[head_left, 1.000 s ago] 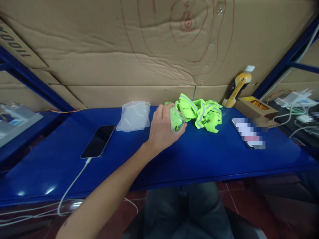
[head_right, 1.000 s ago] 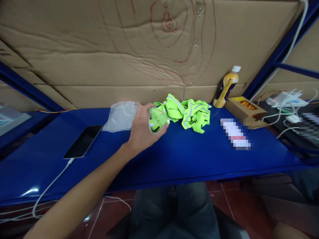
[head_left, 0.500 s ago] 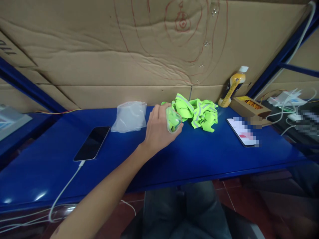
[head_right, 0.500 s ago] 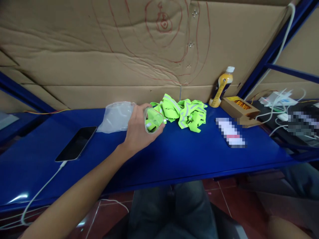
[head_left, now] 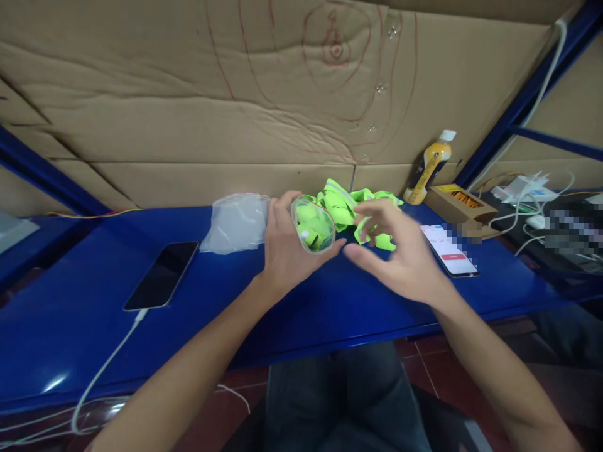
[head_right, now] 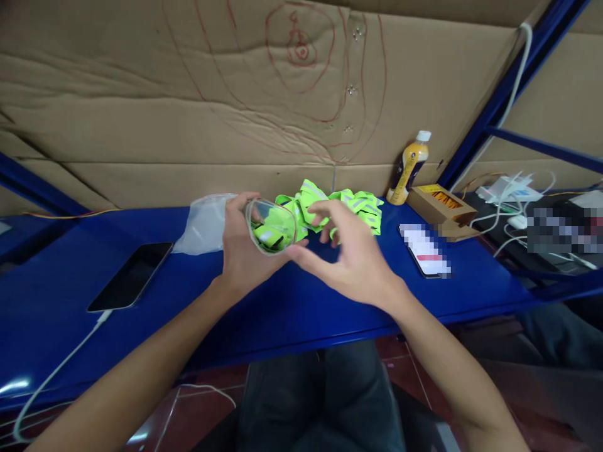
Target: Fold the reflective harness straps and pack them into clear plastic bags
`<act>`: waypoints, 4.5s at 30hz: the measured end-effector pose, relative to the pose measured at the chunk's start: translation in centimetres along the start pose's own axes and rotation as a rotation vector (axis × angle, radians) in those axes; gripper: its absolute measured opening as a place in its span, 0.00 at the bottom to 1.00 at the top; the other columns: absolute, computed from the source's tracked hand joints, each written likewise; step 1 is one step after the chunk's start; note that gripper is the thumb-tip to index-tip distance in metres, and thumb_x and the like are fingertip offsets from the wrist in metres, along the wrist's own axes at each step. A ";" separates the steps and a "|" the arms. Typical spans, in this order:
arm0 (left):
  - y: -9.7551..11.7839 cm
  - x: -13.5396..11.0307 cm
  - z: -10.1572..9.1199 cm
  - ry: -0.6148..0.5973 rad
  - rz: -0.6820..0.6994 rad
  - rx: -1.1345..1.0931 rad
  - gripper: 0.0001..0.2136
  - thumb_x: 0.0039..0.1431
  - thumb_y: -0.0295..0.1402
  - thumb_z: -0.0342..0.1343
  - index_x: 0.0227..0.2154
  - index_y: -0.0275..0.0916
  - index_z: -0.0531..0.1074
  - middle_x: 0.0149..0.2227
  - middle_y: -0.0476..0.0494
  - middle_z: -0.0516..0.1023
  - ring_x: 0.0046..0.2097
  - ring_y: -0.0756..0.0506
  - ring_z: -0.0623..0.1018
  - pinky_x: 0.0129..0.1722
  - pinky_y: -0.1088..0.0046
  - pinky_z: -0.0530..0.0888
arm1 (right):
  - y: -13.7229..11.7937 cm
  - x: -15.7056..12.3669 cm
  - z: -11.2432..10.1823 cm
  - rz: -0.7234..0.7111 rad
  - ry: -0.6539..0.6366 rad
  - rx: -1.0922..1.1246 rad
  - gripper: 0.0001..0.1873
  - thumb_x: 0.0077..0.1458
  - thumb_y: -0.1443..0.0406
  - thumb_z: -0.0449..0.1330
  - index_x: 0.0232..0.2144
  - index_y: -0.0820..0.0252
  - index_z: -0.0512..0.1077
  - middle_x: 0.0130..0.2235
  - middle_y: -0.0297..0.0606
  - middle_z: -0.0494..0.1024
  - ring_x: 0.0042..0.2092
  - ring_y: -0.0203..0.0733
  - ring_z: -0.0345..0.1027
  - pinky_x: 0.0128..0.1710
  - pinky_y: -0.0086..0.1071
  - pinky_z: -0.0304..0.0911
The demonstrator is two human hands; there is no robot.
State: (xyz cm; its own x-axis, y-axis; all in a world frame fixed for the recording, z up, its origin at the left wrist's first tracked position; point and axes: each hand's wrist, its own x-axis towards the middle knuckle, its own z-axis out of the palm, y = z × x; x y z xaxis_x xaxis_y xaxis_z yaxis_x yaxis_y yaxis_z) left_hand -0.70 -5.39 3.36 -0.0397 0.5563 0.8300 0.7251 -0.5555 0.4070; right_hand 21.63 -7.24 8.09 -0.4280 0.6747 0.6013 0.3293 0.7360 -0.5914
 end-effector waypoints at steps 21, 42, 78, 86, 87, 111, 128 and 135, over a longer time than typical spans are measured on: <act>-0.7 1.4 0.2 -0.187 -0.487 -0.655 0.17 0.61 0.49 0.70 0.38 0.38 0.84 0.39 0.41 0.87 0.40 0.42 0.84 0.44 0.67 0.80 | 7.9 4.4 3.3 0.235 0.062 0.682 0.21 0.47 0.48 0.83 0.34 0.55 0.86 0.35 0.35 0.86 0.36 0.42 0.76 0.40 0.34 0.72; -0.6 0.7 1.0 0.037 -0.537 -0.810 0.16 0.62 0.49 0.71 0.33 0.40 0.80 0.34 0.43 0.86 0.35 0.44 0.85 0.37 0.68 0.83 | 8.1 2.6 5.4 0.383 0.274 0.835 0.22 0.43 0.47 0.84 0.33 0.53 0.86 0.37 0.35 0.87 0.38 0.42 0.80 0.43 0.36 0.78; 1.0 -0.2 0.9 0.045 -0.396 -0.714 0.11 0.67 0.44 0.68 0.37 0.41 0.84 0.34 0.47 0.85 0.36 0.46 0.84 0.41 0.69 0.80 | 5.8 2.3 5.7 0.272 0.229 0.655 0.22 0.48 0.45 0.80 0.31 0.54 0.84 0.32 0.33 0.82 0.32 0.39 0.70 0.34 0.34 0.65; 1.2 0.4 0.2 -0.047 -0.383 -0.631 0.11 0.63 0.44 0.71 0.33 0.41 0.85 0.32 0.47 0.84 0.34 0.46 0.80 0.37 0.71 0.77 | 5.5 2.3 5.9 0.285 0.213 0.658 0.23 0.47 0.44 0.79 0.28 0.55 0.83 0.29 0.33 0.80 0.31 0.40 0.68 0.33 0.34 0.63; 1.1 0.4 0.2 -0.036 -0.380 -0.622 0.11 0.63 0.44 0.71 0.33 0.41 0.85 0.32 0.47 0.84 0.34 0.47 0.80 0.36 0.71 0.76 | 5.6 2.3 5.9 0.293 0.210 0.668 0.23 0.47 0.43 0.79 0.28 0.55 0.83 0.29 0.33 0.79 0.30 0.39 0.67 0.33 0.34 0.63; -2.5 1.0 0.6 -0.215 -0.530 -0.793 0.16 0.65 0.49 0.68 0.40 0.39 0.86 0.44 0.41 0.87 0.48 0.40 0.85 0.48 0.66 0.82 | 8.1 2.2 5.2 0.389 0.273 0.858 0.22 0.45 0.46 0.83 0.30 0.54 0.87 0.33 0.36 0.86 0.35 0.41 0.79 0.36 0.32 0.78; -7.5 4.4 -1.1 0.409 -0.586 -0.686 0.23 0.65 0.46 0.64 0.23 0.42 0.61 0.24 0.54 0.61 0.26 0.52 0.62 0.26 0.76 0.64 | 9.0 2.3 5.1 0.145 0.285 0.500 0.16 0.63 0.49 0.73 0.40 0.54 0.83 0.40 0.39 0.87 0.41 0.46 0.82 0.46 0.43 0.80; -11.0 4.2 -0.9 0.541 -0.753 -0.629 0.23 0.64 0.55 0.63 0.26 0.43 0.64 0.27 0.51 0.68 0.29 0.49 0.72 0.29 0.74 0.74 | 9.6 1.1 6.3 -0.293 0.122 -0.289 0.15 0.70 0.63 0.63 0.55 0.61 0.81 0.58 0.51 0.80 0.65 0.57 0.70 0.67 0.58 0.69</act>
State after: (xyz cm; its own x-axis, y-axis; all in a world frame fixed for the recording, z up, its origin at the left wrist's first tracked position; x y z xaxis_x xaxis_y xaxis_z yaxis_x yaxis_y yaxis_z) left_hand -9.44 2.45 2.72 -0.7264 0.6253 0.2853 -0.0800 -0.4893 0.8685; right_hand 19.02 0.23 -0.33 -0.4417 0.4231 0.7911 0.4382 0.8712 -0.2213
